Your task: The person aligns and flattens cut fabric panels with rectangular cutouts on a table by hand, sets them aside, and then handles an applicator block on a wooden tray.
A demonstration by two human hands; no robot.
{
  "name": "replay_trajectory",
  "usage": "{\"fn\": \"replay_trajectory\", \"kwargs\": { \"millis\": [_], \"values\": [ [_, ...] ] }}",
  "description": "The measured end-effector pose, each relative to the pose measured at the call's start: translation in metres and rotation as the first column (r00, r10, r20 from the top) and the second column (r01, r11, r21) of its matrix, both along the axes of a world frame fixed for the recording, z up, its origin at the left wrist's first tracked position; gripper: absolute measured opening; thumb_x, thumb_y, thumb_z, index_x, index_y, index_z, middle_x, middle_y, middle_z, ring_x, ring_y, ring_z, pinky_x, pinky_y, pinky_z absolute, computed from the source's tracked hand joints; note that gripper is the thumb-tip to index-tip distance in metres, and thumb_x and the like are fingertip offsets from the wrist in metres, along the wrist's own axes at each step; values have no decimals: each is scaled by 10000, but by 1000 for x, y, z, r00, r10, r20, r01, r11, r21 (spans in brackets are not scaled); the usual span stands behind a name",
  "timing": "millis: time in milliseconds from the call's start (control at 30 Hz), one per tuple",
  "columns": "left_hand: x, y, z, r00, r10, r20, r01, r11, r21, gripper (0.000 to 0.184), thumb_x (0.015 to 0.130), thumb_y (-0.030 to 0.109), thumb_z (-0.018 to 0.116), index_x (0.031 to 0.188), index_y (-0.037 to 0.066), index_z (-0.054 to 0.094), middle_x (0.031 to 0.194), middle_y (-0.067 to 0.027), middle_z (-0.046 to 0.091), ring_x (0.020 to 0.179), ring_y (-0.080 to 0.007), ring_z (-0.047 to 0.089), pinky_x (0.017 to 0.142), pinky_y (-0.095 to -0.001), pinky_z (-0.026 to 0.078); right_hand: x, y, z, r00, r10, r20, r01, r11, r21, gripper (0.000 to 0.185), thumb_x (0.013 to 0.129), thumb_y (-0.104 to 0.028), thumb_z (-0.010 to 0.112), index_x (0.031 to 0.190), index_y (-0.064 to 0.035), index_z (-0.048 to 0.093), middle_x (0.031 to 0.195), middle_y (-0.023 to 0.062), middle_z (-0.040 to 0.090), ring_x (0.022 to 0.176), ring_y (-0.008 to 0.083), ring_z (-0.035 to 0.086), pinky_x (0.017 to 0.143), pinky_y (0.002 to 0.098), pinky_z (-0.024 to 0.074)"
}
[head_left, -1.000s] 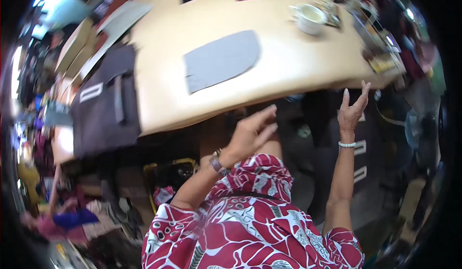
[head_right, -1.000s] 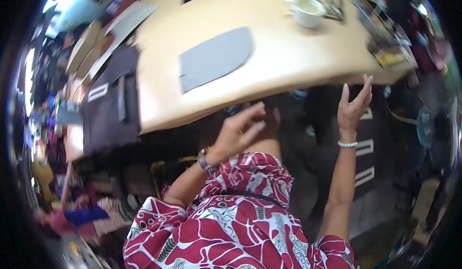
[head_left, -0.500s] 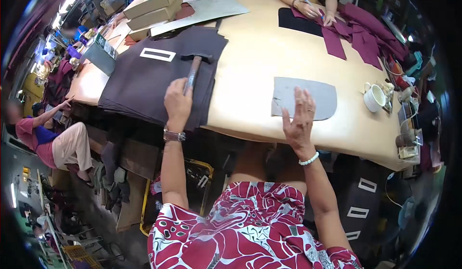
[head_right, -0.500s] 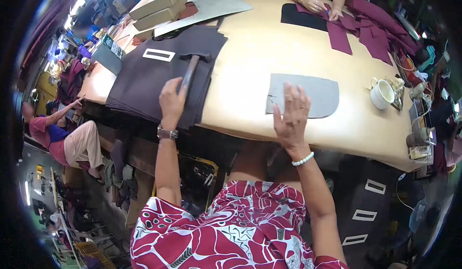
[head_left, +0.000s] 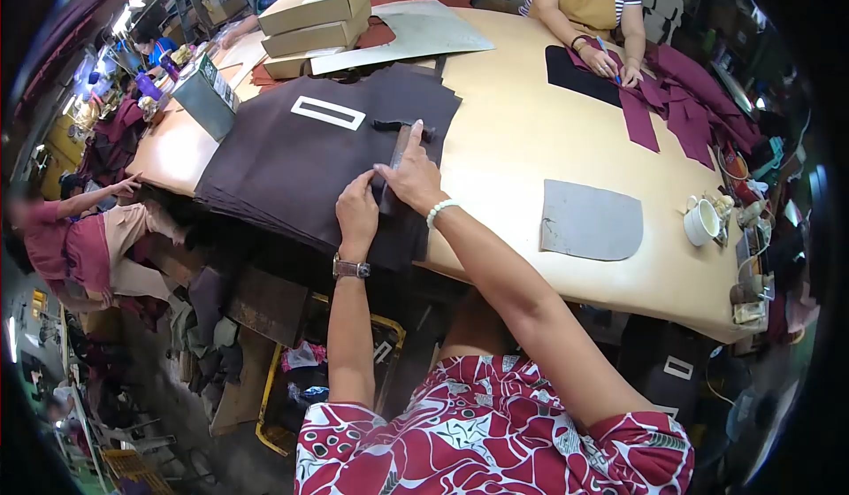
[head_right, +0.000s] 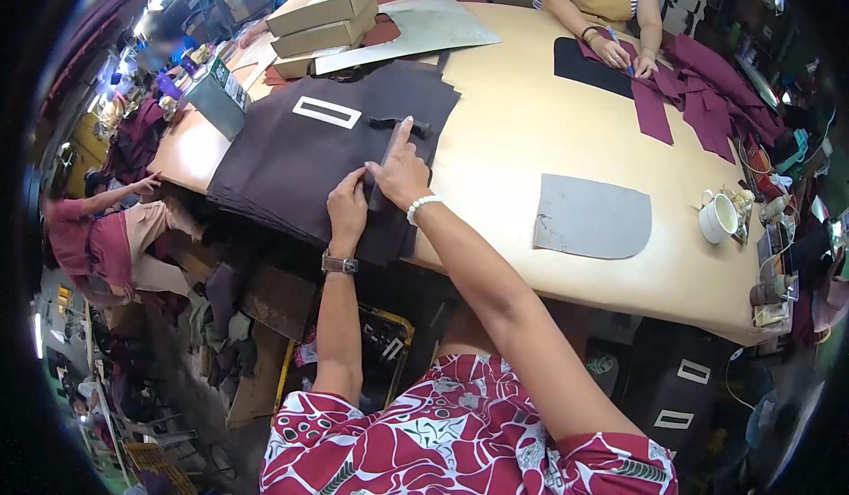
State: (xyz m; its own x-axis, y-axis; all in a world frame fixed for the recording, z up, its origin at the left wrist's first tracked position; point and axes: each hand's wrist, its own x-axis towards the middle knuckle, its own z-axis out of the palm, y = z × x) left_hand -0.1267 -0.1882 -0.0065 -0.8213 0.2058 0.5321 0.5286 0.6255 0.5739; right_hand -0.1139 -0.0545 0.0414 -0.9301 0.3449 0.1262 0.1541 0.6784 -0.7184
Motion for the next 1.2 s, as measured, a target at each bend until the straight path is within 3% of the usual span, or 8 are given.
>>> {"fn": "replay_trajectory", "kwargs": {
  "millis": [233,433,833,933,1000,1067,1133,1200],
  "values": [
    [8,3,20,991,-111,-73,97,981,-170,289,838,125,556,1102,6,575,1052,-161,614,987,-320,577,831,-382,471,-10,29,5,990,-69,-123,43,978,-203,1071,624,-256,649,1393,60,-26,1000,342,571,921,436,583,842,417,466],
    [11,24,0,969,-235,-80,165,852,-497,448,897,310,510,1255,43,479,1341,-158,434,1266,-301,374,1015,-514,293,29,57,25,974,-85,-210,44,981,-191,1017,632,-232,621,1393,64,15,773,225,605,709,361,613,697,393,487],
    [-5,25,-6,953,-234,-195,166,936,-312,206,882,216,547,976,81,671,1044,-115,647,1000,-265,602,895,-431,421,55,38,21,968,-104,-227,39,961,-274,971,680,-178,621,1394,79,15,760,112,527,661,220,575,631,316,487],
    [-20,22,10,981,-137,137,120,985,125,192,899,167,528,954,41,663,945,-100,671,847,-226,638,786,-360,481,55,36,19,964,-109,-243,32,953,-303,969,678,-178,615,1393,74,13,752,129,548,645,245,584,629,336,488],
    [-48,12,14,932,-191,309,13,868,497,207,911,139,507,986,-6,634,903,-75,665,767,-207,629,720,-322,496,52,31,20,952,-126,-280,31,946,-322,972,658,-181,609,1392,63,20,732,161,584,622,291,596,632,372,488],
    [-61,-3,30,756,-628,184,51,336,940,194,932,124,483,956,-32,595,818,-1,612,708,-63,574,645,-229,471,47,25,26,962,-107,-253,19,944,-328,970,668,-183,609,1395,60,14,844,214,590,692,331,610,686,388,493],
    [-62,-20,62,973,-229,-14,209,863,460,215,915,155,504,1004,-25,579,882,-83,619,750,-170,598,674,-282,481,35,19,25,964,-89,-250,8,951,-308,972,671,-183,608,1398,56,9,958,259,577,748,354,615,723,403,492],
    [-60,-30,88,955,-42,-293,50,999,21,258,897,188,525,1051,-15,569,929,-151,620,798,-265,608,706,-329,486,22,14,17,965,-70,-252,17,978,-209,979,684,-208,617,1403,46,3,1137,316,484,836,408,598,772,439,484]
  ]
}}
